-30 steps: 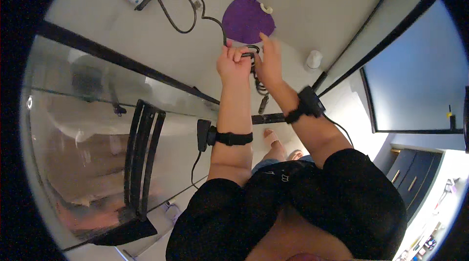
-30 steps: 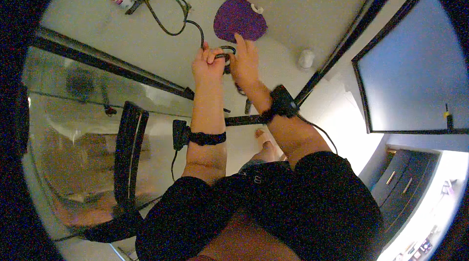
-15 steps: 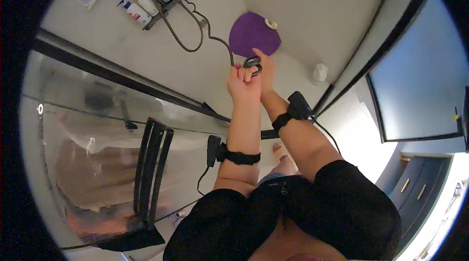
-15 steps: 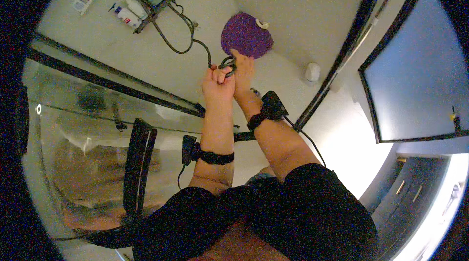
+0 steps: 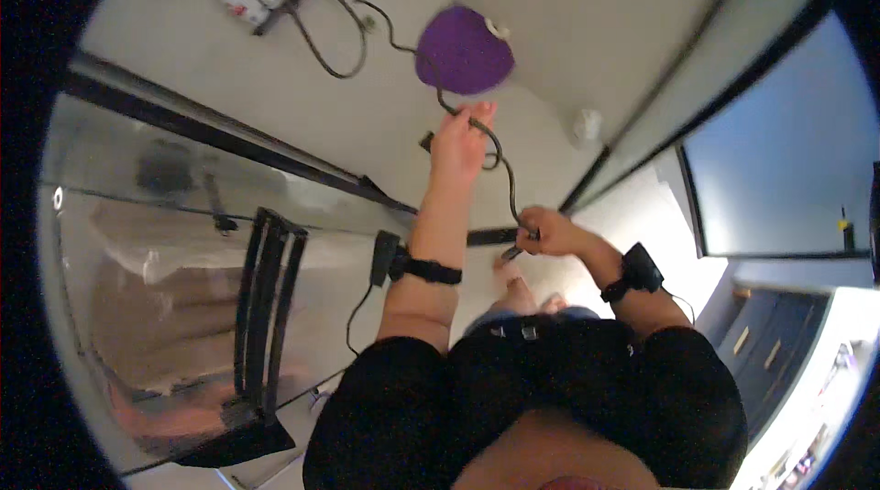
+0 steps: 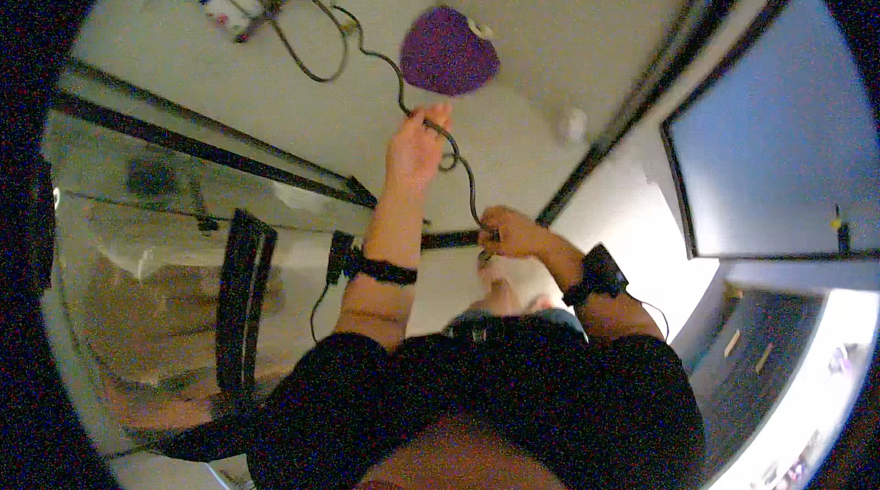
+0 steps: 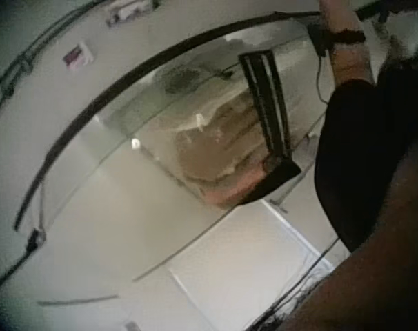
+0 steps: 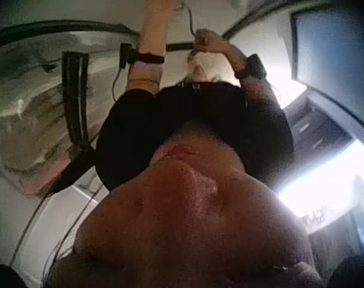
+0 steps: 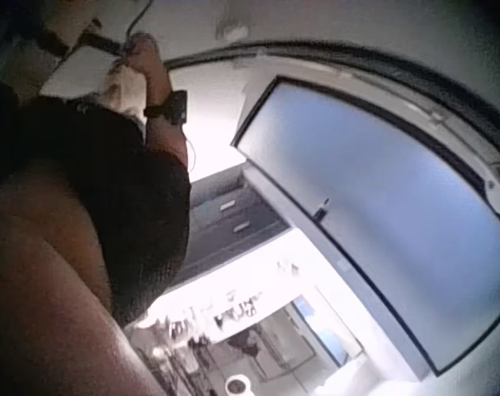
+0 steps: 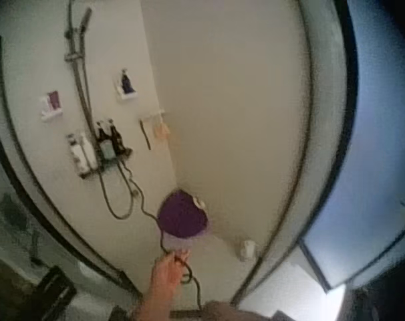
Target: The recorder sprays the glass panels of a shower enclosure with a handheld shower head and uses a squeegee to remove the water.
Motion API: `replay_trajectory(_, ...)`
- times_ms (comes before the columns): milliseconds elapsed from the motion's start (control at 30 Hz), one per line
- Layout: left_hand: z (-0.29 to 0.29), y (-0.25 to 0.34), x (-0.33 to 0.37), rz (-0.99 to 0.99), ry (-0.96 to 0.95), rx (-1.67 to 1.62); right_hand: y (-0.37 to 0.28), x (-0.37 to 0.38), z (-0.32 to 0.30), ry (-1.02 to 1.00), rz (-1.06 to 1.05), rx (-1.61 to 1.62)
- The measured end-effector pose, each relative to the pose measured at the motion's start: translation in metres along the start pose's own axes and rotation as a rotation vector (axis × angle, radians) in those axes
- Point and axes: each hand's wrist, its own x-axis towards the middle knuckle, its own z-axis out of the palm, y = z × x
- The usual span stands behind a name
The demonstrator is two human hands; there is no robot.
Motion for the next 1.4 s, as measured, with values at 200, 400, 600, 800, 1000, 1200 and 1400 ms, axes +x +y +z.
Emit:
replay_trajectory(200, -0.043, -0.022, -0.003, -0.076, -0.461, 0.8, -0.01, -0.017, -0.027, -0.061, 0.096, 0.425)
replay_trajectory(400, -0.054, -0.017, -0.053, 0.099, -0.48, 1.071, 0.011, -0.011, -0.037, 0.005, 0.167, 0.98)
replay_trajectory(600, -0.068, 0.014, -0.064, 0.413, -0.471, 2.004, 0.02, 0.025, -0.035, -0.12, 0.047, 1.347)
replay_trajectory(800, -0.061, 0.032, -0.069, 0.42, -0.422, 2.044, 0.02, 0.052, -0.059, -0.012, 0.177, 0.965)
replay_trajectory(1000, -0.069, -0.045, -0.114, -0.032, 0.228, 0.972, 0.009, 0.042, -0.006, 0.4, -0.112, -0.222)
replay_trajectory(1200, -0.043, -0.042, -0.126, -0.053, 0.239, 0.91, -0.022, 0.006, 0.018, 0.151, -0.224, 0.277)
replay_trajectory(1400, -0.027, -0.036, -0.11, -0.121, 0.173, 0.737, -0.015, 0.003, 0.016, 0.225, 0.195, 0.718)
